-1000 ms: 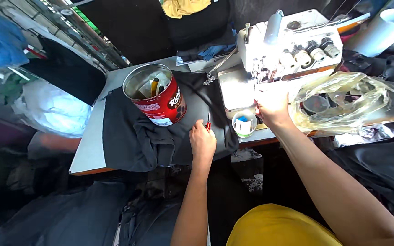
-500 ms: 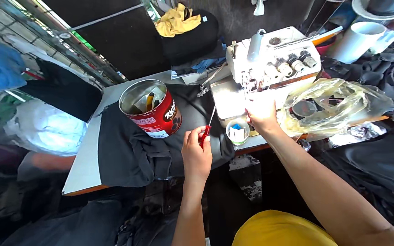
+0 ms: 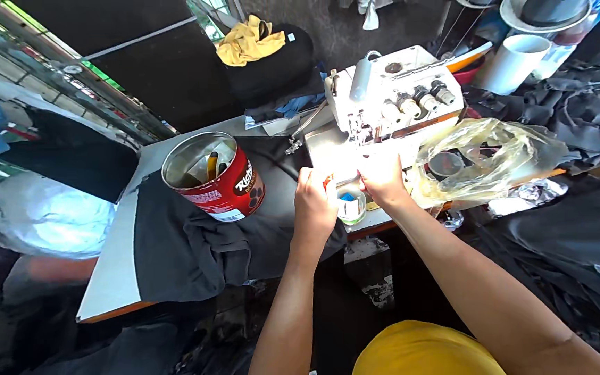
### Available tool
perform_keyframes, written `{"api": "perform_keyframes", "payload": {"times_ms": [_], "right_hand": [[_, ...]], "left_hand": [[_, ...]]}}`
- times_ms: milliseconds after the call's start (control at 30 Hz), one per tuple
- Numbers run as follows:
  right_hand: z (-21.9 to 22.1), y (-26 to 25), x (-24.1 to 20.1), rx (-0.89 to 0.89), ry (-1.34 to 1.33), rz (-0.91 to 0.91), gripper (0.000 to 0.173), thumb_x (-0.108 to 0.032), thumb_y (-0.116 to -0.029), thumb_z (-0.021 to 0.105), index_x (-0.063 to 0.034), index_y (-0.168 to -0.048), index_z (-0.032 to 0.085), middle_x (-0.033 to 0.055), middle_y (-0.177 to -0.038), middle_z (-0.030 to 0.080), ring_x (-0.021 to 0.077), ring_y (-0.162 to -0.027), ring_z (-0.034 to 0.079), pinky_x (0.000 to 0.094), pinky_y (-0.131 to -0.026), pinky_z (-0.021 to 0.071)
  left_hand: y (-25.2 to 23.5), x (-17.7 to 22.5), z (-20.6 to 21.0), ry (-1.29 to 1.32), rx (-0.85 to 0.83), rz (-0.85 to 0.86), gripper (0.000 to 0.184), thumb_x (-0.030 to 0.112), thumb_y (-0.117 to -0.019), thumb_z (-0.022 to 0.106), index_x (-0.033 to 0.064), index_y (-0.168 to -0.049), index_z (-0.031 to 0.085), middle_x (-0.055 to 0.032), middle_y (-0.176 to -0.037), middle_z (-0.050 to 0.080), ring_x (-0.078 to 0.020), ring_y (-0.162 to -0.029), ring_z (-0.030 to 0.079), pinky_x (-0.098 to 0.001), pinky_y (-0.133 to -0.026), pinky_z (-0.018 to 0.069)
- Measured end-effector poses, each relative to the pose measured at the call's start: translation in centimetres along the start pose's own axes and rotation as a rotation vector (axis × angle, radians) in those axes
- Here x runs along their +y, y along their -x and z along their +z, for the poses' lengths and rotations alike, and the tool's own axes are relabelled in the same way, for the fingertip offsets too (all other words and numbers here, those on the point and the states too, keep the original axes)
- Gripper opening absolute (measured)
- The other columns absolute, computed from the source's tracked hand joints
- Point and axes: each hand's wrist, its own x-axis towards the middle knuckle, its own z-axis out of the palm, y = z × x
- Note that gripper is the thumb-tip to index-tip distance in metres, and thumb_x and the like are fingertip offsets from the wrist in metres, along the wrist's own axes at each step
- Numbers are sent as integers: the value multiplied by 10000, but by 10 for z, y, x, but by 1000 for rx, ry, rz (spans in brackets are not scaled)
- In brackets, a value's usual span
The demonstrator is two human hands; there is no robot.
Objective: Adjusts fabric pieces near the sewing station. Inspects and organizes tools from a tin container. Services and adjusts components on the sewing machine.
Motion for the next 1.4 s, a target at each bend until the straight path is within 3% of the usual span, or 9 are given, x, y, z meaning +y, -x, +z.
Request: {"api": "perform_keyframes", "payload": {"times_ms": [100,533,667,1100,1400], "right_hand": [[1,0,-1,8,7,14,149,-57,-936,675,-40,-1080,639,74,-615,575,124,-395,479,271,-383,436],[1,0,-4,5,13,22,135,-80,-963,665,-40,-1085,622,77,-640,586,131,-410,509,282,-395,467],[0,2,-3,16,25,-19,128,-69,-940,681,-35,-1053,633,78,-646,576,133,-424,496,286,-408,451],[1,1,-3,27,42,-14,141,-46,-938,683,-24,-1066,629,92,-679,587,143,-426,503,296,-417,470],[2,0,-3,31,19,1,129,-65,-947,684,-37,-1057,622,77,-658,594,136,-421,515,287,-404,469]], "left_hand": [[-3,2,1,-23,0,8,175,17,-940,664,-25,-1102,715,-181,-1075,647,-287,-989,658,-426,-866,556],[-11,3,3,-28,0,7,131,34,-956,658,-36,-1053,709,-171,-1032,635,-255,-895,660,-399,-807,570],[-11,2,4,-27,-6,29,128,9,-934,664,-52,-1039,703,-203,-1046,644,-292,-937,666,-427,-823,571],[-13,3,4,-49,-6,43,107,-11,-926,664,-55,-1017,701,-197,-1036,642,-283,-931,663,-412,-824,567],[-16,2,3,-88,20,125,86,-16,-922,649,-60,-976,699,-188,-970,634,-287,-902,652,-409,-790,557]]}}
